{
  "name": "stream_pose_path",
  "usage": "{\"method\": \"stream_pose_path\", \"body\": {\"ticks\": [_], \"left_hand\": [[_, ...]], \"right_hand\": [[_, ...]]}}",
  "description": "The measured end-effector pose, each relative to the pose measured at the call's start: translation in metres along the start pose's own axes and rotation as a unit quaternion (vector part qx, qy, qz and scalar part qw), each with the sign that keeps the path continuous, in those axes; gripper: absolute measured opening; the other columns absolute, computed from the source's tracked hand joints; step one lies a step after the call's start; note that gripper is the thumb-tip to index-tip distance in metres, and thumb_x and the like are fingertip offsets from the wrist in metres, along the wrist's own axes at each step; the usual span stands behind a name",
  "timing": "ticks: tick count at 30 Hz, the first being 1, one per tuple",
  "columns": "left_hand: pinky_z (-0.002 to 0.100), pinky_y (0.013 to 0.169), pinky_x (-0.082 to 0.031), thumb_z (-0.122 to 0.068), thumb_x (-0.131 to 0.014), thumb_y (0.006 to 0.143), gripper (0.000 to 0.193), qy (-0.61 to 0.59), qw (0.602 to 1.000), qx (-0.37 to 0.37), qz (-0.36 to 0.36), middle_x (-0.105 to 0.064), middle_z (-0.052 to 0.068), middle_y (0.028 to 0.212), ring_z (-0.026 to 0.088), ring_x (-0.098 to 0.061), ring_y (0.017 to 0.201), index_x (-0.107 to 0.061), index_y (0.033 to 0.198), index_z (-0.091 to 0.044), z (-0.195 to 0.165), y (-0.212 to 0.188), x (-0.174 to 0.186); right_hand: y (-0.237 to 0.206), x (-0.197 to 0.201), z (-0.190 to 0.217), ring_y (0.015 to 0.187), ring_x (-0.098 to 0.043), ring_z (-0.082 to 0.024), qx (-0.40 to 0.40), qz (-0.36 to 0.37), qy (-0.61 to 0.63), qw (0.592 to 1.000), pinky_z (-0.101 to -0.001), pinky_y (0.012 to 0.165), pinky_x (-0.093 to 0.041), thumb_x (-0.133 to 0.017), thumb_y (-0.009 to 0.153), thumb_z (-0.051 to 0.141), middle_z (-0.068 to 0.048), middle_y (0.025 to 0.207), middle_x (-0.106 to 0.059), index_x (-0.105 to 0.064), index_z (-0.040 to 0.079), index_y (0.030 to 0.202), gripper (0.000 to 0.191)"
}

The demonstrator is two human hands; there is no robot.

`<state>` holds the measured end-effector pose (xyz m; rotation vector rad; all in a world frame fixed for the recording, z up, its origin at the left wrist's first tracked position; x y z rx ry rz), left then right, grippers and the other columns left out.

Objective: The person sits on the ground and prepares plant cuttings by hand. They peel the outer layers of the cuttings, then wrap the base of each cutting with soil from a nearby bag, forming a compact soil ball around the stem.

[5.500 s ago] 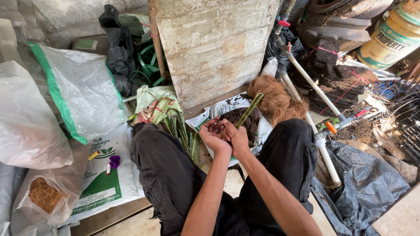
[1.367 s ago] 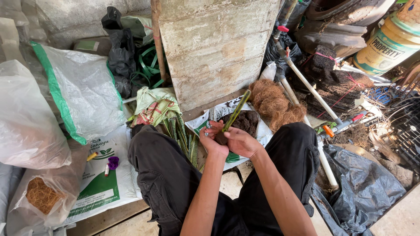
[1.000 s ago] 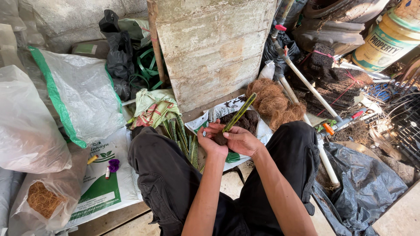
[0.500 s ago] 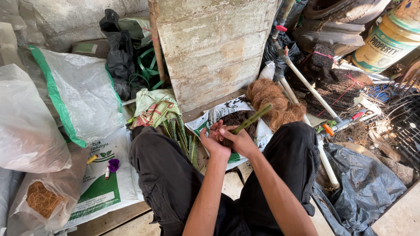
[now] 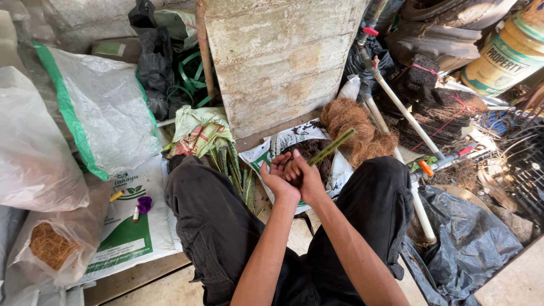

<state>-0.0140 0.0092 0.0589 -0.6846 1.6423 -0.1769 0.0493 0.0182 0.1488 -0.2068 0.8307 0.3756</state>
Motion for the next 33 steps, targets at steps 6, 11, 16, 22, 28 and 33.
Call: {"method": "stream_pose_path", "body": {"ticks": [6, 11, 16, 22, 28, 33], "left_hand": [[0.035, 0.085, -0.050, -0.051, -0.040, 0.098, 0.050, 0.023, 1.000, -0.004, -0.004, -0.067, 0.010, 0.098, 0.021, -0.064, 0.086, -0.060, 0.095, -0.006, -0.012, 0.005, -0.001], [0.032, 0.064, -0.045, -0.048, -0.043, 0.100, 0.047, 0.082, 0.995, -0.045, 0.029, -0.069, 0.010, 0.098, 0.018, -0.053, 0.069, -0.061, 0.096, -0.005, -0.020, 0.001, -0.010], [0.028, 0.051, -0.037, -0.046, -0.043, 0.101, 0.046, 0.121, 0.992, -0.041, 0.020, -0.067, 0.009, 0.094, 0.016, -0.051, 0.065, -0.062, 0.094, -0.005, -0.006, 0.005, 0.004], [0.029, 0.062, -0.047, -0.049, -0.054, 0.109, 0.037, 0.229, 0.968, 0.011, 0.100, -0.054, 0.004, 0.100, 0.012, -0.054, 0.079, -0.058, 0.112, -0.012, 0.007, 0.006, -0.013], [0.043, 0.087, -0.063, -0.039, -0.061, 0.096, 0.045, 0.306, 0.934, 0.114, 0.145, -0.067, 0.006, 0.122, 0.017, -0.073, 0.100, -0.056, 0.132, -0.013, 0.011, -0.012, -0.021], [0.037, 0.082, -0.062, -0.022, -0.066, 0.096, 0.036, 0.396, 0.916, 0.055, 0.028, -0.073, 0.005, 0.114, 0.018, -0.072, 0.088, -0.063, 0.130, -0.010, -0.010, 0.005, 0.030]], "right_hand": [[-0.009, -0.023, 0.009, 0.099, -0.069, -0.020, -0.133, -0.009, -0.085, 0.987, -0.0351, 0.099, -0.053, -0.063, 0.086, 0.019, -0.007, 0.101, -0.074, -0.055, 0.003, 0.133, 0.050], [0.000, -0.005, 0.003, 0.066, -0.057, -0.017, -0.052, -0.062, -0.078, 0.994, -0.0322, 0.065, -0.051, -0.066, 0.099, 0.031, -0.006, 0.072, -0.058, -0.060, 0.003, 0.096, 0.029], [0.002, 0.038, -0.012, 0.043, -0.043, -0.016, -0.034, -0.164, -0.125, 0.978, -0.0321, 0.043, -0.038, -0.069, 0.100, 0.035, -0.004, 0.054, -0.045, -0.043, 0.011, 0.066, 0.049], [0.027, 0.026, -0.001, 0.059, -0.052, -0.018, -0.127, -0.071, -0.299, 0.943, -0.0343, 0.055, -0.045, -0.061, 0.102, 0.044, -0.006, 0.071, -0.057, -0.055, 0.007, 0.082, 0.043], [0.052, 0.036, 0.019, 0.115, -0.067, -0.019, -0.314, 0.086, -0.457, 0.828, -0.0350, 0.100, -0.053, -0.032, 0.103, 0.065, -0.006, 0.125, -0.068, -0.054, 0.004, 0.143, 0.077], [0.097, 0.109, 0.037, 0.108, -0.069, -0.025, -0.264, 0.051, -0.672, 0.690, -0.0406, 0.095, -0.055, -0.046, 0.099, 0.060, -0.012, 0.114, -0.075, -0.069, 0.008, 0.133, 0.067]]}}
Point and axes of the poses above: each hand's wrist, its own y-axis towards the middle knuckle, its own x-axis out of the back of the hand, z = x × y, the point moved 10 cm from there along y, towards the middle knuckle
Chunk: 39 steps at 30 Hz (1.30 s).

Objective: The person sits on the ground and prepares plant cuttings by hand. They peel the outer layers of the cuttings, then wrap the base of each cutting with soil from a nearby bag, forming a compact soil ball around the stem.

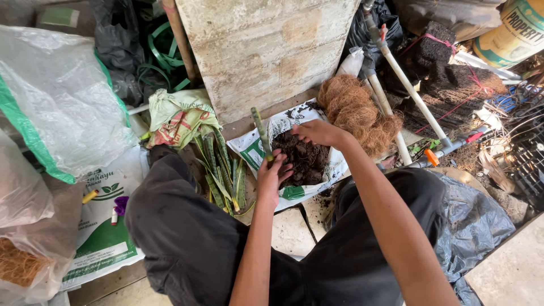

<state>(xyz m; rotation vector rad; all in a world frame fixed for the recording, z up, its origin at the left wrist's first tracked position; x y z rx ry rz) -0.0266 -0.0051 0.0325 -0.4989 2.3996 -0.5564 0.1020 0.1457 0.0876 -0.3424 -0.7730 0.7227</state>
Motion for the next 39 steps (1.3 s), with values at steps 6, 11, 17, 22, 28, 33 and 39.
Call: {"method": "stream_pose_path", "body": {"ticks": [6, 11, 17, 22, 28, 33, 39], "left_hand": [[0.026, 0.069, -0.053, -0.017, -0.068, 0.098, 0.027, 0.029, 0.996, -0.023, -0.084, -0.071, 0.002, 0.101, 0.011, -0.066, 0.078, -0.070, 0.123, -0.007, 0.010, 0.005, 0.051], [0.028, 0.070, -0.053, -0.020, -0.060, 0.101, 0.026, 0.067, 0.994, 0.005, -0.089, -0.071, 0.003, 0.098, 0.012, -0.066, 0.078, -0.070, 0.123, -0.009, 0.016, -0.010, 0.052], [0.029, 0.074, -0.052, -0.019, -0.059, 0.100, 0.026, 0.105, 0.991, 0.002, -0.081, -0.071, 0.003, 0.101, 0.011, -0.064, 0.082, -0.070, 0.122, -0.009, 0.012, -0.020, 0.044], [0.030, 0.074, -0.051, -0.019, -0.061, 0.100, 0.027, 0.117, 0.990, 0.002, -0.078, -0.071, 0.003, 0.101, 0.012, -0.064, 0.083, -0.070, 0.122, -0.009, 0.014, -0.022, 0.043], [0.030, 0.075, -0.052, -0.020, -0.060, 0.099, 0.027, 0.115, 0.989, 0.013, -0.089, -0.071, 0.002, 0.102, 0.012, -0.065, 0.084, -0.070, 0.122, -0.010, 0.016, -0.028, 0.049], [0.029, 0.076, -0.052, -0.020, -0.062, 0.100, 0.025, 0.103, 0.991, 0.013, -0.086, -0.072, 0.002, 0.103, 0.011, -0.065, 0.085, -0.070, 0.121, -0.009, 0.021, -0.027, 0.044], [0.028, 0.071, -0.051, -0.018, -0.061, 0.099, 0.025, 0.098, 0.991, 0.036, -0.087, -0.072, 0.003, 0.102, 0.011, -0.064, 0.082, -0.070, 0.121, -0.009, 0.032, -0.028, 0.041]], "right_hand": [[0.030, -0.033, -0.086, 0.109, -0.067, -0.031, -0.013, -0.170, -0.084, 0.982, -0.0407, 0.100, -0.055, -0.069, 0.093, 0.026, -0.019, 0.122, -0.068, -0.068, 0.004, 0.127, 0.040], [0.021, -0.089, -0.094, 0.134, -0.043, -0.037, -0.045, -0.197, -0.280, 0.938, -0.0508, 0.106, -0.035, -0.075, 0.088, 0.030, -0.018, 0.150, -0.043, -0.037, 0.014, 0.155, 0.079], [0.015, -0.088, -0.078, 0.131, -0.051, -0.034, -0.007, -0.254, -0.305, 0.918, -0.0468, 0.110, -0.040, -0.069, 0.097, 0.026, -0.013, 0.139, -0.056, -0.049, 0.016, 0.148, 0.055], [0.027, -0.068, -0.094, 0.121, -0.059, -0.034, 0.016, -0.308, -0.179, 0.934, -0.0473, 0.101, -0.046, -0.071, 0.094, 0.023, -0.014, 0.127, -0.067, -0.064, 0.006, 0.128, 0.039], [0.028, -0.016, -0.117, 0.114, -0.065, -0.039, 0.034, -0.427, 0.060, 0.902, -0.0456, 0.098, -0.052, -0.074, 0.095, 0.022, -0.021, 0.123, -0.067, -0.066, 0.001, 0.126, 0.037], [0.008, -0.012, -0.089, 0.109, -0.059, -0.040, 0.032, -0.474, -0.120, 0.872, -0.0458, 0.093, -0.047, -0.073, 0.086, 0.019, -0.024, 0.115, -0.062, -0.066, -0.001, 0.119, 0.039], [0.022, -0.125, -0.091, 0.122, -0.053, -0.032, 0.012, -0.216, -0.251, 0.943, -0.0453, 0.108, -0.045, -0.062, 0.099, 0.030, -0.016, 0.125, -0.058, -0.058, 0.002, 0.125, 0.038]]}}
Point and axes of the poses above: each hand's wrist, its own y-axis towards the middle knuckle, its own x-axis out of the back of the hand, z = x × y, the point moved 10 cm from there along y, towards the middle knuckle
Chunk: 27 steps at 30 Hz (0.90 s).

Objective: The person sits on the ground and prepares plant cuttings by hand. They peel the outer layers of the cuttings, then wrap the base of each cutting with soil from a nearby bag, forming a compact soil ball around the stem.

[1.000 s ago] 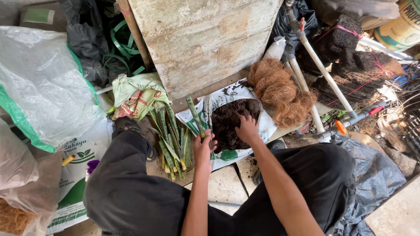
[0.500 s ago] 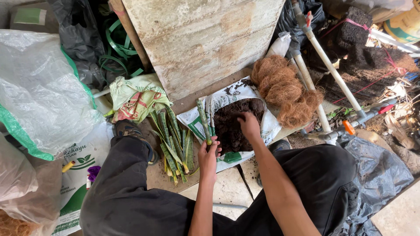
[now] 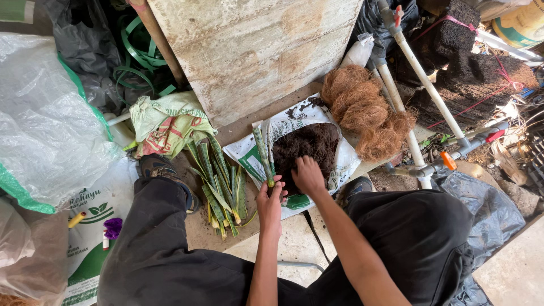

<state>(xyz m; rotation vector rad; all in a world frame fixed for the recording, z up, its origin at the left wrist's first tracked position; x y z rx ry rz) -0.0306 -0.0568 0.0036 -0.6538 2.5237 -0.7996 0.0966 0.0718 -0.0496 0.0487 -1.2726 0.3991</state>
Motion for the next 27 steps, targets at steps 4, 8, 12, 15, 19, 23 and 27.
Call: {"method": "stream_pose_path", "body": {"ticks": [4, 8, 12, 15, 19, 23, 27], "left_hand": [[0.028, 0.070, -0.051, -0.016, -0.062, 0.099, 0.025, -0.005, 1.000, 0.002, 0.001, -0.070, 0.002, 0.101, 0.011, -0.063, 0.081, -0.070, 0.122, -0.008, 0.002, -0.001, -0.001], [0.028, 0.069, -0.050, -0.016, -0.062, 0.099, 0.025, -0.017, 1.000, -0.002, 0.005, -0.070, 0.003, 0.101, 0.011, -0.063, 0.080, -0.069, 0.122, -0.006, 0.001, -0.004, -0.001], [0.027, 0.071, -0.050, -0.015, -0.062, 0.099, 0.026, -0.013, 1.000, -0.006, 0.006, -0.069, 0.003, 0.100, 0.010, -0.063, 0.080, -0.069, 0.122, -0.006, 0.000, -0.006, -0.002], [0.028, 0.070, -0.050, -0.014, -0.064, 0.098, 0.025, -0.008, 1.000, -0.022, 0.010, -0.070, 0.004, 0.099, 0.011, -0.063, 0.079, -0.070, 0.120, -0.005, -0.002, -0.006, -0.004], [0.028, 0.070, -0.050, -0.015, -0.062, 0.099, 0.024, -0.020, 1.000, -0.007, 0.012, -0.070, 0.004, 0.099, 0.011, -0.062, 0.080, -0.070, 0.120, -0.005, 0.004, -0.004, -0.004], [0.028, 0.071, -0.050, -0.016, -0.062, 0.100, 0.024, -0.028, 1.000, -0.008, 0.009, -0.069, 0.003, 0.099, 0.011, -0.063, 0.081, -0.070, 0.119, -0.005, 0.005, -0.004, -0.001], [0.029, 0.072, -0.051, -0.018, -0.060, 0.100, 0.024, -0.023, 1.000, 0.002, 0.000, -0.070, 0.003, 0.100, 0.011, -0.063, 0.081, -0.070, 0.119, -0.008, 0.004, -0.004, 0.002]], "right_hand": [[-0.018, -0.028, 0.013, 0.132, -0.045, -0.037, -0.008, -0.042, -0.049, 0.998, -0.0487, 0.113, -0.035, -0.061, 0.096, 0.035, -0.023, 0.142, -0.048, -0.039, -0.005, 0.147, 0.068], [-0.022, -0.034, 0.026, 0.145, -0.033, -0.042, 0.018, -0.062, -0.066, 0.996, -0.0514, 0.121, -0.021, -0.059, 0.095, 0.038, -0.025, 0.158, -0.033, -0.024, -0.006, 0.154, 0.082], [-0.004, -0.039, 0.046, 0.150, -0.026, -0.041, 0.097, 0.019, -0.086, 0.991, -0.0491, 0.123, -0.018, -0.064, 0.087, 0.033, -0.025, 0.159, -0.030, -0.015, -0.004, 0.158, 0.094], [0.001, -0.048, 0.042, 0.150, -0.023, -0.040, 0.052, 0.093, -0.063, 0.992, -0.0468, 0.122, -0.018, -0.069, 0.081, 0.035, -0.026, 0.159, -0.026, -0.009, -0.005, 0.158, 0.105], [-0.010, -0.038, 0.041, 0.144, -0.036, -0.037, 0.064, 0.001, -0.089, 0.994, -0.0462, 0.120, -0.028, -0.069, 0.084, 0.031, -0.025, 0.150, -0.042, -0.031, -0.008, 0.150, 0.086], [-0.018, -0.057, 0.018, 0.128, -0.053, -0.032, -0.005, 0.052, -0.026, 0.998, -0.0453, 0.107, -0.042, -0.062, 0.098, 0.038, -0.015, 0.129, -0.060, -0.054, 0.002, 0.129, 0.048], [-0.012, -0.042, 0.010, 0.109, -0.061, -0.034, -0.002, -0.010, 0.009, 1.000, -0.0466, 0.093, -0.047, -0.063, 0.094, 0.047, -0.015, 0.112, -0.066, -0.056, 0.004, 0.114, 0.049]]}}
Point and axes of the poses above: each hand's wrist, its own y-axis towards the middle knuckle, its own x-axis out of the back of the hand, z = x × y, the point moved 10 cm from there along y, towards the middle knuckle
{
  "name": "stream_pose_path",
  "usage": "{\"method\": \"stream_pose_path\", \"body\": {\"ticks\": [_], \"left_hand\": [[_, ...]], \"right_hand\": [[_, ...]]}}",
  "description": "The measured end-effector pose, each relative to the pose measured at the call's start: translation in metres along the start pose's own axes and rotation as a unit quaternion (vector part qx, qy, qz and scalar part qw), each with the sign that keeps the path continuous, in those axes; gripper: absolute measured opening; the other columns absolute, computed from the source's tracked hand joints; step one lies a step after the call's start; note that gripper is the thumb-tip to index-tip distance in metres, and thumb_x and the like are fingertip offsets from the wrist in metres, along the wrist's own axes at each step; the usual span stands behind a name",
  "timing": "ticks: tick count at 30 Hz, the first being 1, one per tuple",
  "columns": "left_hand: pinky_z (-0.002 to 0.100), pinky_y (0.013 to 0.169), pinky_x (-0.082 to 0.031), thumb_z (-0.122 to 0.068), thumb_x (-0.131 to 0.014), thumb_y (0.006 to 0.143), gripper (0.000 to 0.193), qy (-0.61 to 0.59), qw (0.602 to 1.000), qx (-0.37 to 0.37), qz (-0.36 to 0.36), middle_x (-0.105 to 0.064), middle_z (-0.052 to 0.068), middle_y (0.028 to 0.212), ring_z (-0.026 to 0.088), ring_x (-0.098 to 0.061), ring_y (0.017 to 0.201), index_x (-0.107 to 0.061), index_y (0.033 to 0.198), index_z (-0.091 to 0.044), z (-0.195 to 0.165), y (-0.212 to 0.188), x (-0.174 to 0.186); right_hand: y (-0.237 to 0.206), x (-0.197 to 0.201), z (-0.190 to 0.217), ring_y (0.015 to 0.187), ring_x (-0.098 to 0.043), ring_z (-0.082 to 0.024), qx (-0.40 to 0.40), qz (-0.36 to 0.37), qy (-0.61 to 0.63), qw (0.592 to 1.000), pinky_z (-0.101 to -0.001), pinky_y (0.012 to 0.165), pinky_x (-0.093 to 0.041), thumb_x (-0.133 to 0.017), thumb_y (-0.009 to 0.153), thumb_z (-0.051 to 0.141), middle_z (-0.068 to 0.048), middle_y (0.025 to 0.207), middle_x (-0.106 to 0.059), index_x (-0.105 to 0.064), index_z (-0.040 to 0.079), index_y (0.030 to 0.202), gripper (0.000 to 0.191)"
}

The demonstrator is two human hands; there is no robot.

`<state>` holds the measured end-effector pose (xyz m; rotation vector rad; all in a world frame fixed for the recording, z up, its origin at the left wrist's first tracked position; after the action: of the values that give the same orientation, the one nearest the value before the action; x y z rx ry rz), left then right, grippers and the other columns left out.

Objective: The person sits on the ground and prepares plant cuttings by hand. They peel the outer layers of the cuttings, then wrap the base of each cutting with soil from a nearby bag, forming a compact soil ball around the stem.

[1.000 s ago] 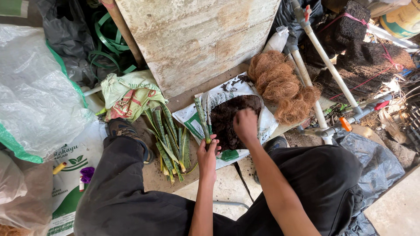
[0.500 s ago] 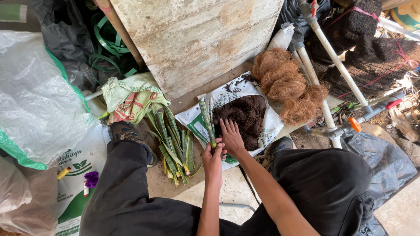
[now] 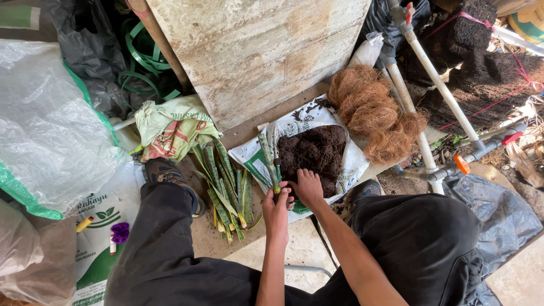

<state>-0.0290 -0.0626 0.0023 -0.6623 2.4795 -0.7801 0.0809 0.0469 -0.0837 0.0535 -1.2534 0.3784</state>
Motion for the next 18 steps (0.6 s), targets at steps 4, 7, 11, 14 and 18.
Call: {"method": "stream_pose_path", "body": {"ticks": [4, 7, 11, 14, 18], "left_hand": [[0.029, 0.074, -0.052, -0.019, -0.062, 0.100, 0.024, 0.026, 1.000, 0.001, -0.009, -0.071, 0.003, 0.100, 0.011, -0.063, 0.082, -0.071, 0.119, -0.008, -0.003, -0.003, -0.002], [0.029, 0.075, -0.053, -0.020, -0.062, 0.099, 0.024, 0.047, 0.999, 0.009, -0.015, -0.071, 0.002, 0.100, 0.011, -0.064, 0.083, -0.071, 0.119, -0.010, -0.003, -0.005, -0.003], [0.029, 0.075, -0.053, -0.019, -0.062, 0.099, 0.024, 0.055, 0.998, 0.007, -0.015, -0.071, 0.003, 0.101, 0.011, -0.065, 0.083, -0.071, 0.119, -0.010, -0.004, -0.005, -0.003], [0.029, 0.074, -0.052, -0.019, -0.062, 0.099, 0.023, 0.039, 0.999, 0.002, -0.011, -0.071, 0.003, 0.101, 0.011, -0.064, 0.083, -0.071, 0.118, -0.009, -0.004, -0.004, -0.001], [0.029, 0.073, -0.052, -0.019, -0.062, 0.100, 0.023, 0.017, 1.000, -0.007, -0.008, -0.071, 0.003, 0.101, 0.011, -0.063, 0.083, -0.070, 0.118, -0.009, -0.004, -0.002, 0.000]], "right_hand": [[0.007, -0.002, -0.015, 0.080, -0.066, -0.039, -0.056, 0.030, 0.093, 0.994, -0.0483, 0.070, -0.052, -0.059, 0.097, 0.057, -0.020, 0.084, -0.069, -0.057, 0.000, 0.107, 0.057], [0.021, 0.003, -0.032, 0.059, -0.061, -0.035, -0.111, 0.011, 0.206, 0.972, -0.0457, 0.056, -0.048, -0.058, 0.098, 0.063, -0.020, 0.067, -0.064, -0.061, -0.003, 0.089, 0.066], [0.028, -0.001, -0.061, 0.053, -0.049, -0.021, -0.215, 0.033, 0.307, 0.927, -0.0399, 0.051, -0.040, -0.054, 0.107, 0.067, -0.014, 0.061, -0.053, -0.062, -0.008, 0.073, 0.082], [0.027, -0.003, -0.074, 0.051, -0.038, -0.014, -0.279, 0.001, 0.461, 0.843, -0.0350, 0.046, -0.031, -0.059, 0.102, 0.061, -0.004, 0.059, -0.040, -0.071, 0.002, 0.085, 0.063], [0.038, 0.008, -0.067, 0.051, -0.051, -0.009, -0.236, -0.019, 0.595, 0.768, -0.0289, 0.044, -0.043, -0.069, 0.097, 0.043, 0.003, 0.063, -0.056, -0.069, 0.000, 0.090, 0.044]]}}
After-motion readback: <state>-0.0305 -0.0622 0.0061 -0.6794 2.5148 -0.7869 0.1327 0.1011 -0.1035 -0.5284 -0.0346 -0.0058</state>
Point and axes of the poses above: each hand's wrist, its own y-axis towards the middle knuckle, its own x-axis out of the back of the hand, z = x × y, the point moved 10 cm from there along y, towards the middle knuckle
